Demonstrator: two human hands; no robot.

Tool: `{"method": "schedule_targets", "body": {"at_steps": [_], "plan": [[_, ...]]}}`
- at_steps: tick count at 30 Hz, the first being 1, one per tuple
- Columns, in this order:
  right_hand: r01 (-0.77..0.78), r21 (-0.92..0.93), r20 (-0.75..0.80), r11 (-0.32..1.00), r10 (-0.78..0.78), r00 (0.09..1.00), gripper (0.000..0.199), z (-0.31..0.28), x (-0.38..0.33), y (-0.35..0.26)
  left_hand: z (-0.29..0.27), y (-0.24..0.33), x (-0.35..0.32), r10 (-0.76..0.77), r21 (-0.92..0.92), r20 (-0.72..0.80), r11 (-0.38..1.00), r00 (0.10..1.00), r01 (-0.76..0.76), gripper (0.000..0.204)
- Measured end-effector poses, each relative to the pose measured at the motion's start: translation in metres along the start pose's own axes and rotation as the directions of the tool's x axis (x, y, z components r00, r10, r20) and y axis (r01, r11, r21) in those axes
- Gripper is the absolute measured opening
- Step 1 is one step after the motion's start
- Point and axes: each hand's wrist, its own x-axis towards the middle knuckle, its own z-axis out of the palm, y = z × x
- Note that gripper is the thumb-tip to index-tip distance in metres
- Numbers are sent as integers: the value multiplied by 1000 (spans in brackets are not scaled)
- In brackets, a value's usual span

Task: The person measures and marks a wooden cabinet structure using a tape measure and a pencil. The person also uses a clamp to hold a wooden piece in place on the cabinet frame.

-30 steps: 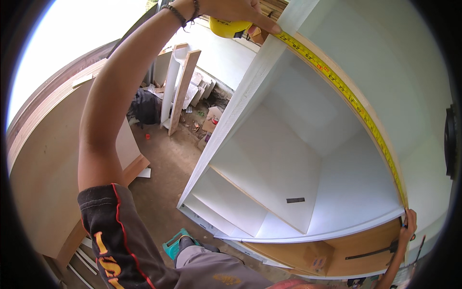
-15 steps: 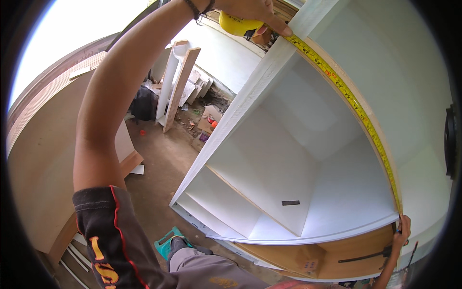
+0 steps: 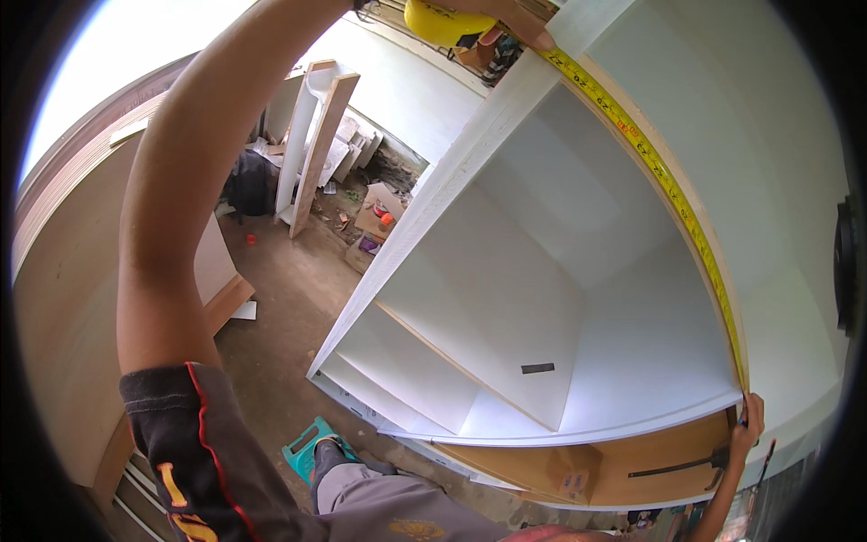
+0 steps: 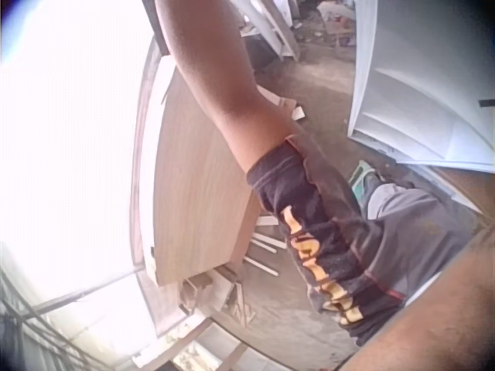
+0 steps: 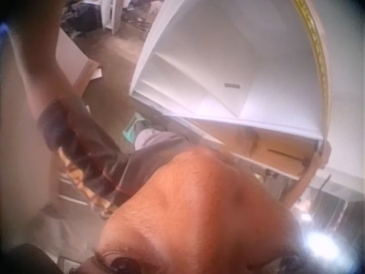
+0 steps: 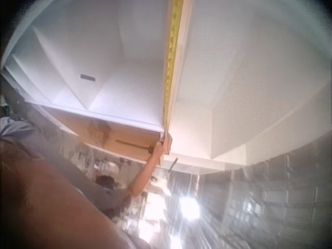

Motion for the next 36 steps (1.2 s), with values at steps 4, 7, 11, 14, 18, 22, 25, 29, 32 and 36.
{"method": "schedule_targets", "body": {"at_steps": [4,7,11,14,18,22,25,29,32,36], "plan": [[22,-38,4,999,-22,1000,48,0,3,-4,3,1,-1,-24,-4,-9,1000,1000,24,66],[10,-23,14,1000,-9,1000,47,-1,7,-9,3,4,-2,-28,-51,-2,998,1000,28,62],[-94,20,52,995,92,994,47,-4,0,-1,3,5,-5,-22,-128,16,991,1000,24,58],[-67,4,32,998,67,997,51,-2,0,0,3,4,-4,-3,-126,5,992,1000,4,58],[108,-67,-41,992,-110,993,58,2,9,-9,0,2,-4,15,-92,8,996,1000,-14,59],[76,-52,-39,996,-78,996,61,1,6,-6,-1,4,-5,1,-88,27,996,1000,1,61],[44,-48,-21,998,-45,999,63,1,3,-3,-3,7,-4,-26,-91,41,995,999,30,62],[66,-58,-31,996,-68,997,64,0,6,-4,-1,5,-3,-24,-57,35,998,999,25,62],[67,-47,-27,997,-68,997,64,1,5,-4,-2,6,-3,-19,-48,35,999,999,21,61],[63,-49,-27,997,-65,998,63,1,5,-5,-2,7,-5,-13,-48,19,999,1000,14,61]]}}
